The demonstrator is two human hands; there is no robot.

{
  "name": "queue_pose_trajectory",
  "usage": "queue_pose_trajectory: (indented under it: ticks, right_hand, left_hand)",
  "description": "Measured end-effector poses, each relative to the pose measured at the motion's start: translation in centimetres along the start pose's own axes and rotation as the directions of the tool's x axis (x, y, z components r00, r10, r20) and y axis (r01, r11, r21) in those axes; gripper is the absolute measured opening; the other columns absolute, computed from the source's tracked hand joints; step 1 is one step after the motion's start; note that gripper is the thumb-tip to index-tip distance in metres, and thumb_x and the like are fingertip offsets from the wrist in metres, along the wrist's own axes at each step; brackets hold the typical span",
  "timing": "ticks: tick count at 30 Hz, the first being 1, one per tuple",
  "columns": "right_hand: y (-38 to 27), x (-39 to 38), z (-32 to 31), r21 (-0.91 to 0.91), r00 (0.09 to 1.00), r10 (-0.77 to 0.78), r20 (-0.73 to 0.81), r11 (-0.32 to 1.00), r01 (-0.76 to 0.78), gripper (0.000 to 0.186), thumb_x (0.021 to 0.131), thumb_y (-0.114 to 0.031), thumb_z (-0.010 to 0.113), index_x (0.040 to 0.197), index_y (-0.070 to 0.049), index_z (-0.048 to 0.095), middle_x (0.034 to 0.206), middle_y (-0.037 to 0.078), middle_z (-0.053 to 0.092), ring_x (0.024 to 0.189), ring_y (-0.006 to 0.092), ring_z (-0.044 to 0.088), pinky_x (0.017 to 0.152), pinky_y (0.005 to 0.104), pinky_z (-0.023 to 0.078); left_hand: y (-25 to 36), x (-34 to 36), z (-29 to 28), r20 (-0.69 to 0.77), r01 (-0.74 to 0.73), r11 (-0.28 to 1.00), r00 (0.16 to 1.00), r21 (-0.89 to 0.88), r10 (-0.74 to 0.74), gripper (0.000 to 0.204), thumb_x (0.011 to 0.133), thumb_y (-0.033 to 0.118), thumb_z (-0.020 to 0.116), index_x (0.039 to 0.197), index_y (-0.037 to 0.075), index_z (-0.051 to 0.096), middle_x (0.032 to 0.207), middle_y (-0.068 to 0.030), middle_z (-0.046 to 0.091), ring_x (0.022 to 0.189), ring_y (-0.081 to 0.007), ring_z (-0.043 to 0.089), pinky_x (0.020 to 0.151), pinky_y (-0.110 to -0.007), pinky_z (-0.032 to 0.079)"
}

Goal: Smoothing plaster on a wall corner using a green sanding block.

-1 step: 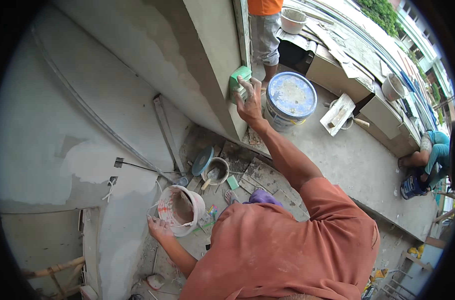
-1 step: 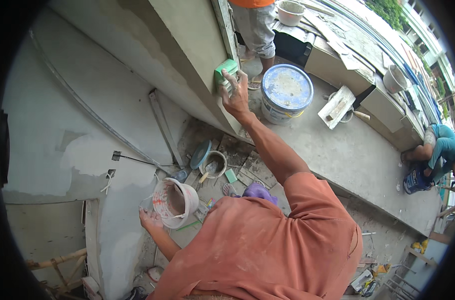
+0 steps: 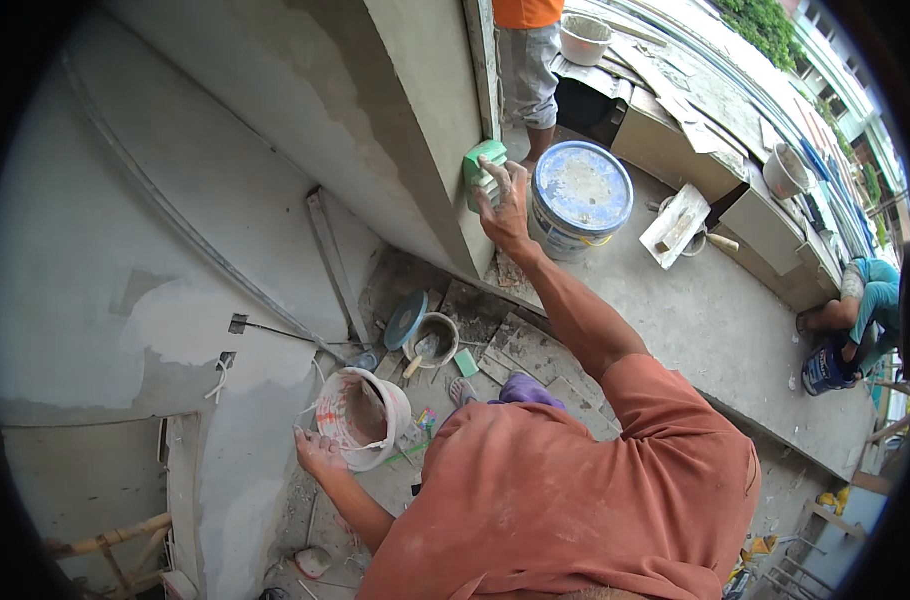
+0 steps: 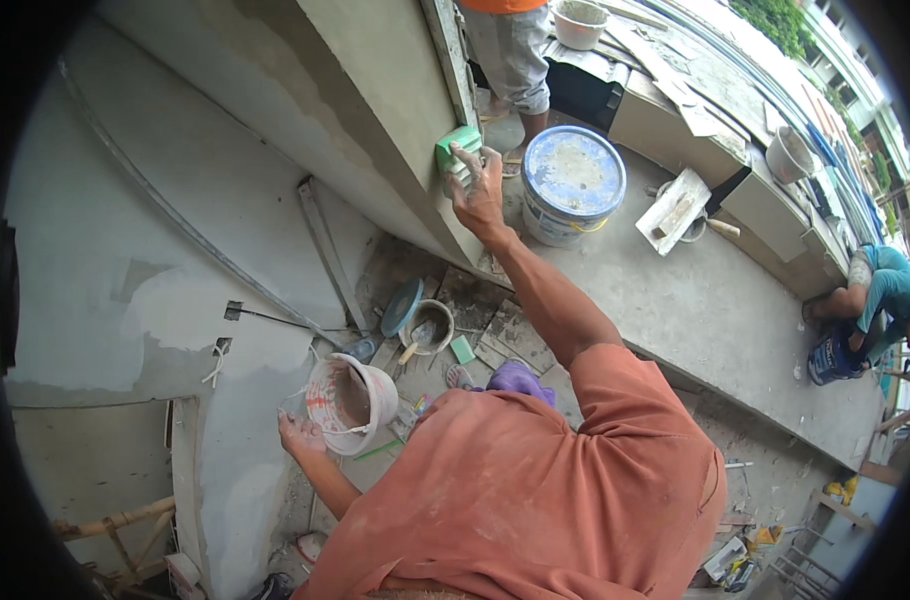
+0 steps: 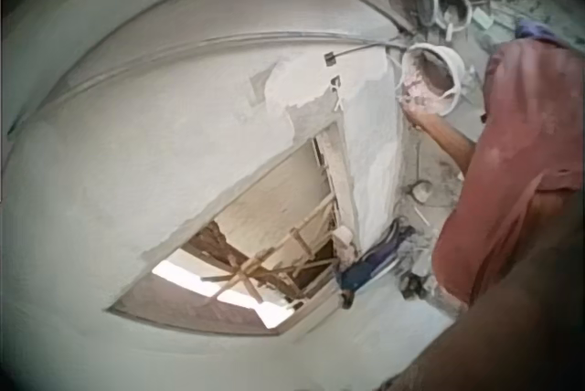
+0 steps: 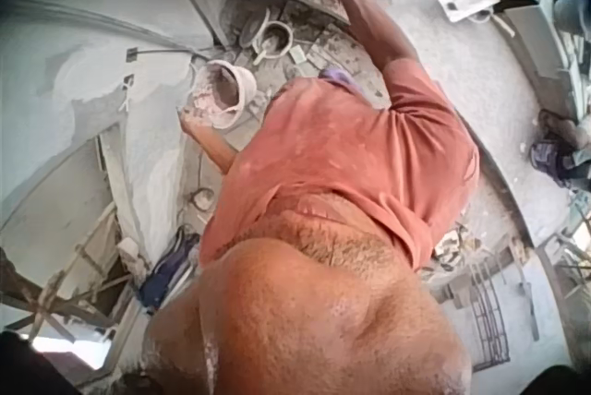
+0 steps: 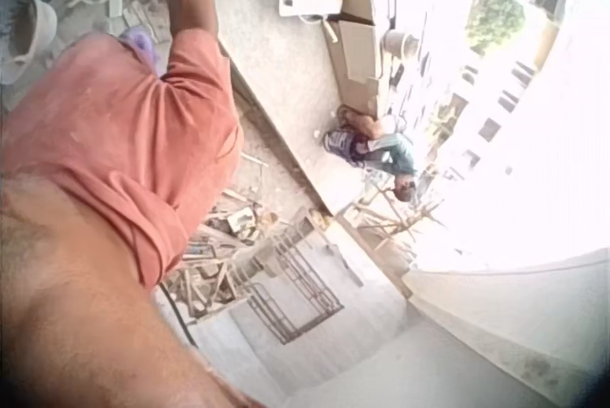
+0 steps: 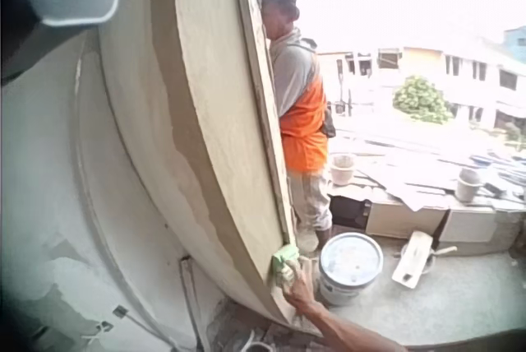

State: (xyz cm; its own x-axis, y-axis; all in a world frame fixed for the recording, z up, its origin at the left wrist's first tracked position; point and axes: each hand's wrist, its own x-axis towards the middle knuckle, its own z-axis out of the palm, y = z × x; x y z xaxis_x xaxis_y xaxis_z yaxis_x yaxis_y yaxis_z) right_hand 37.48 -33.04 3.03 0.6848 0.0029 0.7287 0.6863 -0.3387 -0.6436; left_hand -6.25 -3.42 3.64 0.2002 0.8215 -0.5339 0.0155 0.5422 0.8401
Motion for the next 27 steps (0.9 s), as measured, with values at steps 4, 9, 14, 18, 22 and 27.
queue_pose_trajectory:
  ticks: [4,9,14,18,22,27]
  right_hand:
    - [-5.1,4.3,0.1,0.156,0.996,0.013,-0.083,0.988,0.0,0.058,0.087,-0.005,0.07,0.143,-0.011,0.055,0.129,0.022,0.047,0.121,0.0346,0.049,0.104,0.0442,0.042]
    - [-11.6,15.3,-0.4,0.109,0.942,-0.294,-0.162,0.943,0.314,0.057,0.088,-0.008,0.07,0.142,-0.011,0.057,0.127,0.023,0.05,0.122,0.0367,0.048,0.106,0.0456,0.039]
    - [-2.3,5.0,2.2,0.113,0.984,-0.089,-0.153,0.988,0.107,0.058,0.088,-0.005,0.067,0.145,-0.011,0.054,0.13,0.024,0.046,0.124,0.0392,0.046,0.108,0.0465,0.037]
    - [2.6,-6.0,-0.1,0.013,0.97,0.237,0.053,0.971,-0.238,0.057,0.09,-0.007,0.067,0.145,-0.012,0.053,0.126,0.021,0.048,0.122,0.0354,0.048,0.108,0.0441,0.038]
    - [-3.1,-8.5,-2.2,0.036,0.93,0.358,0.086,0.931,-0.362,0.06,0.089,-0.009,0.07,0.146,-0.018,0.054,0.121,0.018,0.048,0.112,0.0319,0.054,0.101,0.0433,0.045]
    - [-14.8,-6.4,-2.6,0.058,0.754,-0.071,0.653,0.997,0.044,0.048,0.087,-0.031,0.073,0.134,-0.021,0.067,0.115,0.017,0.056,0.111,0.0328,0.053,0.093,0.0439,0.044]
  left_hand:
    - [0.1,-0.4,1.9,-0.13,0.029,0.996,0.991,-0.079,-0.039,0.035,0.096,0.049,0.065,0.087,0.02,0.048,0.071,0.0079,0.032,0.056,-0.0076,0.025,0.05,-0.027,0.018]
    - [-0.2,0.0,0.9,-0.039,-0.005,0.999,0.999,-0.048,0.003,0.035,0.094,0.048,0.069,0.088,0.019,0.049,0.07,0.0069,0.032,0.055,-0.008,0.024,0.051,-0.027,0.019]
    - [0.0,-1.4,2.5,-0.049,-0.005,0.999,0.999,-0.041,0.003,0.035,0.094,0.047,0.069,0.089,0.018,0.05,0.07,0.0071,0.033,0.055,-0.0074,0.025,0.051,-0.028,0.02]
    - [0.6,-2.8,3.9,0.085,-0.016,0.998,0.996,0.058,0.011,0.032,0.097,0.045,0.066,0.09,0.017,0.053,0.071,0.0074,0.037,0.057,-0.0059,0.028,0.051,-0.026,0.02]
    - [1.1,-3.3,6.2,0.134,-0.087,0.966,0.989,0.243,0.056,0.036,0.103,0.043,0.058,0.085,0.012,0.051,0.062,0.0072,0.031,0.047,-0.0058,0.024,0.043,-0.024,0.022]
    - [2.8,-7.7,10.1,0.32,-0.155,0.95,0.945,0.272,0.063,0.036,0.104,0.039,0.057,0.083,0.01,0.051,0.06,0.0087,0.029,0.048,-0.004,0.023,0.045,-0.024,0.02]
